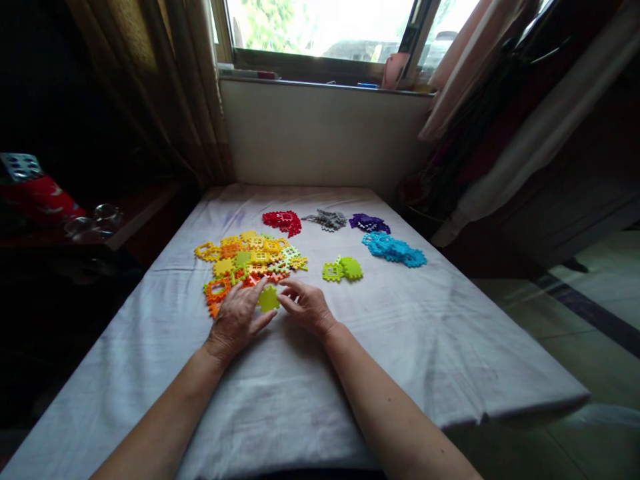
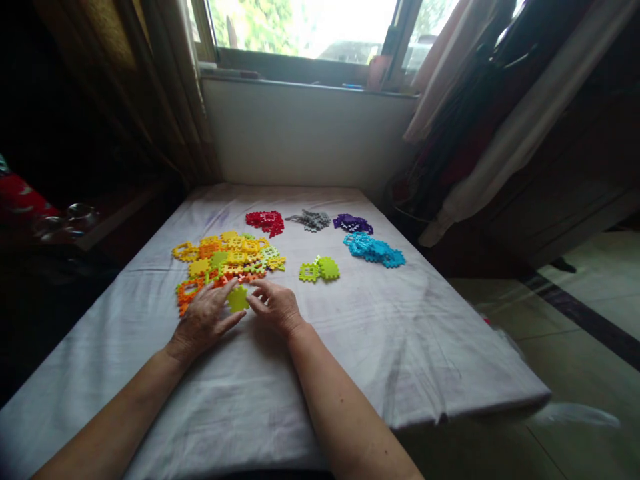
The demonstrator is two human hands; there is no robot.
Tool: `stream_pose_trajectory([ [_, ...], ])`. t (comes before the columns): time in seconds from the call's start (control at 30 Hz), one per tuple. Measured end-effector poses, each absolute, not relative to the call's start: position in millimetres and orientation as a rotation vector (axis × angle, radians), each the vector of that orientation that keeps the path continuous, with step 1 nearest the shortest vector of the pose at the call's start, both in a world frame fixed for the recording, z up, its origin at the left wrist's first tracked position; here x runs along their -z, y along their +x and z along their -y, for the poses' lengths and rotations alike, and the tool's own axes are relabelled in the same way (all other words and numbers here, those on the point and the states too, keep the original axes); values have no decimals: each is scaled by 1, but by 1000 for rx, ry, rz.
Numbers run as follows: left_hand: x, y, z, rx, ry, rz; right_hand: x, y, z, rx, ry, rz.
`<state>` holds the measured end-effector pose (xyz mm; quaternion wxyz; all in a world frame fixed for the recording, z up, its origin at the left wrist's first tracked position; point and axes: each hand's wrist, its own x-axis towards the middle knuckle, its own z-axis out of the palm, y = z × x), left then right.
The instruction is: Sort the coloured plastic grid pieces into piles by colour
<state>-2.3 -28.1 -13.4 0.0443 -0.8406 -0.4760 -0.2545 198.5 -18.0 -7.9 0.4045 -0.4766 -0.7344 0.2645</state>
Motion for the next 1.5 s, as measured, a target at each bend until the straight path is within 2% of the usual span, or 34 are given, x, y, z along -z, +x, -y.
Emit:
stream_pose_trajectory([
  [0.2, 13, -12, 28, 802, -2504, 1516, 1, 220, 6, -589, -1345, 1679],
  [0.4, 6, -49, 26, 753, -2231, 1893, -13, 296, -6, -350, -1830, 1307],
  [0.53, 5, -68, 25, 657, -2128, 2114, -6, 313, -7, -253, -1960, 1235],
  [0.7, 9, -77, 22, 693, -2172, 2126, 6, 314, -10, -178, -1975, 1211],
  [1.03, 16, -98, 14, 988, -2074, 2110, 22, 319, -16, -89, -1878, 1203],
  [1.2, 16, -109, 14, 940, -1843, 2187, 23, 320, -18, -98, -1863, 1192],
  [1.5, 16, -94, 16, 637, -2032, 2120, 26, 319, -19, -32, -1798, 1229],
])
